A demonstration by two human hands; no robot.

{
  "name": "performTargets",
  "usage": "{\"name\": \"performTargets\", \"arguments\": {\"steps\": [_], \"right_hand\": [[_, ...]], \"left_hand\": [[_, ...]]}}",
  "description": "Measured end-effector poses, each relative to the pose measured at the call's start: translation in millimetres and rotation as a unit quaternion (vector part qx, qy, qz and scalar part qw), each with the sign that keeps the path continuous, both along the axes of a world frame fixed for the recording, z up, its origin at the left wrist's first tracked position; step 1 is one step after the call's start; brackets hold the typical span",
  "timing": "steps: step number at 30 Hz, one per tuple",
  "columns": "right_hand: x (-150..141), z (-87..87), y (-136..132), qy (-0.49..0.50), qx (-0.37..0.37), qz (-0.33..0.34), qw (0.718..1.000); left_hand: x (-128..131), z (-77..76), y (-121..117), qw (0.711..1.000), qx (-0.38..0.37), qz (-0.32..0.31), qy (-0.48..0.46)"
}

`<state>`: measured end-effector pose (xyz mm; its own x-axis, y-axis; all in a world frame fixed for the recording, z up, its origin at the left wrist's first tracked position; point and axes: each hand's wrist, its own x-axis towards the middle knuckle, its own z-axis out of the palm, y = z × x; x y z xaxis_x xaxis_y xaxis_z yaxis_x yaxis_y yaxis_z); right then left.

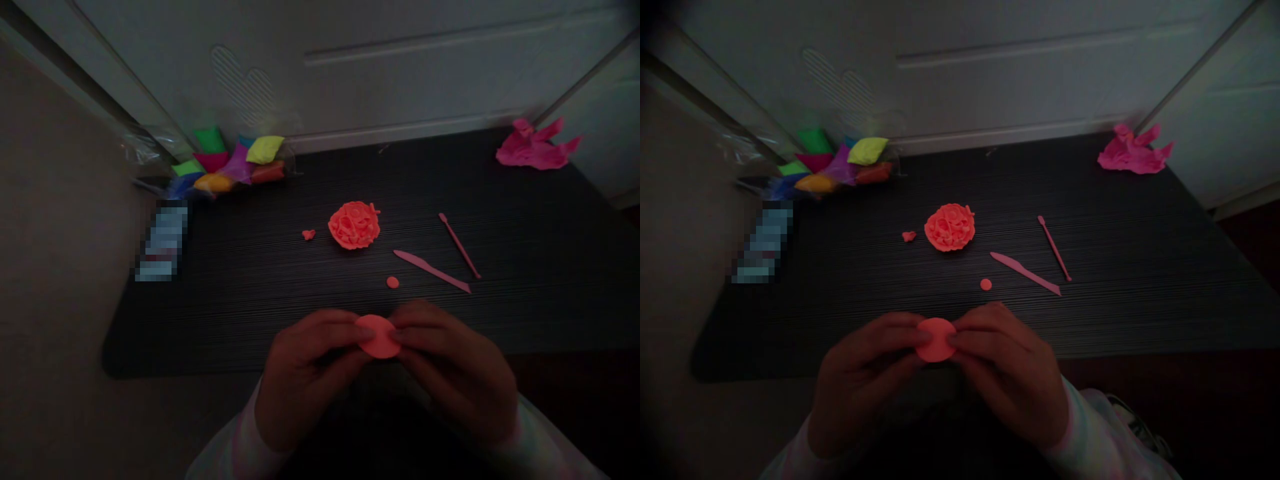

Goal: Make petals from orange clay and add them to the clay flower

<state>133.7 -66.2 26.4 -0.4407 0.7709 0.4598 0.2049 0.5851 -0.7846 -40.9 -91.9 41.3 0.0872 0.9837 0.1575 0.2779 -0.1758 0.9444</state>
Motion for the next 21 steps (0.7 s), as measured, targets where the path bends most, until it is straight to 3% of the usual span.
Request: {"name": "performTargets", "arguments": {"steps": [17, 21], "right_hand": [[-1.3, 0.5, -1.1, 0.0, 0.008, -0.037, 0.999], [1.1, 1.4, -2.6, 0.002, 0.008, -0.035, 0.999]], "left_hand": [[-1.4, -5.9, 0.9, 0.995, 0.093, 0.026, 0.041], [-1.4, -3.3, 0.6, 0.995, 0.086, 0.021, 0.039]]}}
